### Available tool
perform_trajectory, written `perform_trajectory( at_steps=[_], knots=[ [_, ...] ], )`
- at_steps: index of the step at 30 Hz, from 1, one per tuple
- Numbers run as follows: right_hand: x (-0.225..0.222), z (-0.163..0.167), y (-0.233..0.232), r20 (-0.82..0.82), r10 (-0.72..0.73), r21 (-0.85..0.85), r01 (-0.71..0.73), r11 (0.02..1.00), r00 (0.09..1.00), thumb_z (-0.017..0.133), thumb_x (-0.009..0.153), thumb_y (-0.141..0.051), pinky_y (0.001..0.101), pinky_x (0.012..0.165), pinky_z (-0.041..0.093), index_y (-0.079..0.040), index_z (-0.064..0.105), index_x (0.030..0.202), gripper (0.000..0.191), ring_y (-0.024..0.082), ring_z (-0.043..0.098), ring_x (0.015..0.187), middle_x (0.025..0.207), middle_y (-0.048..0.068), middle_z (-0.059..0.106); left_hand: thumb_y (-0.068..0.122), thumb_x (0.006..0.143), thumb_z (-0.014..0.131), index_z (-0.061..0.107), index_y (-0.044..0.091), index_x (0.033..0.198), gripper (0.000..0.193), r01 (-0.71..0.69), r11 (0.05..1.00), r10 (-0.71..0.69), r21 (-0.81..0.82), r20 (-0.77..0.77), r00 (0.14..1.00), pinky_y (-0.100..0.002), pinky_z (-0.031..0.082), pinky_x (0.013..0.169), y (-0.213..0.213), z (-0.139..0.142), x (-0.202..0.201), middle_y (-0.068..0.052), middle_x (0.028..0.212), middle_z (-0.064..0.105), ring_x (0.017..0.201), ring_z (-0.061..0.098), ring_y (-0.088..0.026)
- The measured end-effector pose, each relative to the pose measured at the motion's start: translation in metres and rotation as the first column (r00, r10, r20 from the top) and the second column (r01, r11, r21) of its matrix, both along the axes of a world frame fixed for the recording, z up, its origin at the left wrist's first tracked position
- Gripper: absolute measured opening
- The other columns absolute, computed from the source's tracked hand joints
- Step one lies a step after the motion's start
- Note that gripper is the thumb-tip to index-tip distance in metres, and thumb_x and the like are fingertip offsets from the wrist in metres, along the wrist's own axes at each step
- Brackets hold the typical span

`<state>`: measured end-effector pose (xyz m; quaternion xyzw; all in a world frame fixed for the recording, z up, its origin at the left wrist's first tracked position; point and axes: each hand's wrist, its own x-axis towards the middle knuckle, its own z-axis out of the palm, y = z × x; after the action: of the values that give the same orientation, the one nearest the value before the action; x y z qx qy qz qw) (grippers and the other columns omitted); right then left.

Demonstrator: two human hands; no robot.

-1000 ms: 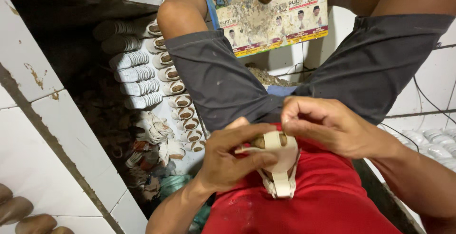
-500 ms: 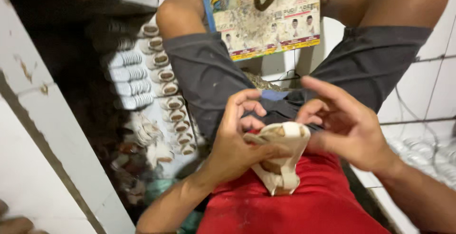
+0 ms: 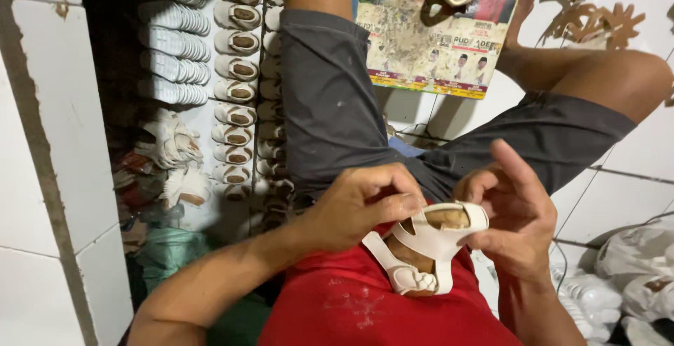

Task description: The person sits on the floor and assembles sandals by hand. They pick up a sandal sole, place a star-shaped strap piece over it, and fold the strap arms around the sole to form the upper. The person repeats this process for multiple sandals, handling each one individually.

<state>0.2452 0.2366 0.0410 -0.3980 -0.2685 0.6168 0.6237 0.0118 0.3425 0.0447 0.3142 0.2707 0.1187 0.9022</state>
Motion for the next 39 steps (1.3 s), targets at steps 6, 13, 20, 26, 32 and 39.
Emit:
perform_trajectory(
  at_steps=[6,13,20,26,32,39],
  knots=[
    [0.000,0.005,-0.019,0.122,0.073,0.030,-0.078,0.997,0.990,0.089,0.082,-0.008,0.0351,0.095,0.056,-0.002,0.041,0.164,0.095,0.020,0.065,0.100,0.105,0.009,0.062,0.003,0.091,0.075,0.039,0.017,0.151,0.071,0.433,0.653,-0.020,-0.621,0.558,0.829,-0.036,0.042,0.114,0.006,-0.035,0.032,-0.010,0.139,0.053,0.131,0.055,-0.019],
    [0.013,0.024,-0.020,0.157,0.066,-0.149,-0.042,0.988,0.985,0.085,0.077,0.007,0.0286,0.079,0.053,-0.001,0.039,0.164,0.098,0.018,0.061,0.096,0.108,0.012,0.060,0.012,0.098,0.069,0.061,0.001,0.134,0.038,0.179,0.968,-0.166,0.178,-0.083,0.983,-0.033,0.059,0.095,0.024,0.031,0.013,-0.013,0.122,0.067,0.110,0.066,-0.017],
    [0.011,0.030,-0.013,0.206,0.119,-0.101,-0.100,0.990,0.971,0.080,0.080,0.010,0.0326,0.086,0.056,0.002,0.050,0.153,0.080,0.019,0.061,0.102,0.115,0.012,0.060,0.021,0.096,0.075,0.069,-0.002,0.102,0.024,0.346,0.689,-0.149,0.637,-0.342,0.928,-0.026,0.058,0.076,0.037,0.091,0.025,-0.003,0.094,0.071,0.084,0.068,-0.007],
    [0.015,0.030,-0.014,0.114,0.106,0.014,-0.108,0.994,0.988,0.082,0.082,0.009,0.0341,0.092,0.055,-0.003,0.041,0.162,0.090,0.020,0.062,0.104,0.115,0.013,0.062,0.021,0.105,0.066,0.071,-0.001,0.106,0.022,0.228,0.957,-0.195,0.178,-0.186,0.963,-0.025,0.056,0.079,0.023,0.056,0.025,-0.003,0.097,0.072,0.090,0.065,-0.007],
    [0.017,0.017,-0.021,0.131,0.154,0.118,-0.170,0.978,0.979,0.087,0.077,0.008,0.0336,0.095,0.055,-0.013,0.033,0.168,0.108,0.019,0.063,0.102,0.111,0.011,0.061,0.015,0.097,0.071,0.039,0.008,0.148,0.061,0.401,0.824,-0.303,-0.399,0.288,0.908,-0.030,0.049,0.105,0.019,-0.008,0.041,-0.009,0.135,0.058,0.125,0.058,-0.015],
    [0.018,0.018,-0.006,0.100,0.052,-0.095,-0.043,0.995,0.994,0.086,0.077,0.002,0.0320,0.079,0.054,-0.008,0.037,0.162,0.099,0.018,0.063,0.096,0.109,0.011,0.061,0.025,0.096,0.074,0.040,0.007,0.153,0.068,0.275,0.961,-0.274,-0.009,0.052,0.960,-0.034,0.051,0.104,-0.003,-0.033,0.035,-0.013,0.133,0.060,0.122,0.060,-0.021]
  ],
)
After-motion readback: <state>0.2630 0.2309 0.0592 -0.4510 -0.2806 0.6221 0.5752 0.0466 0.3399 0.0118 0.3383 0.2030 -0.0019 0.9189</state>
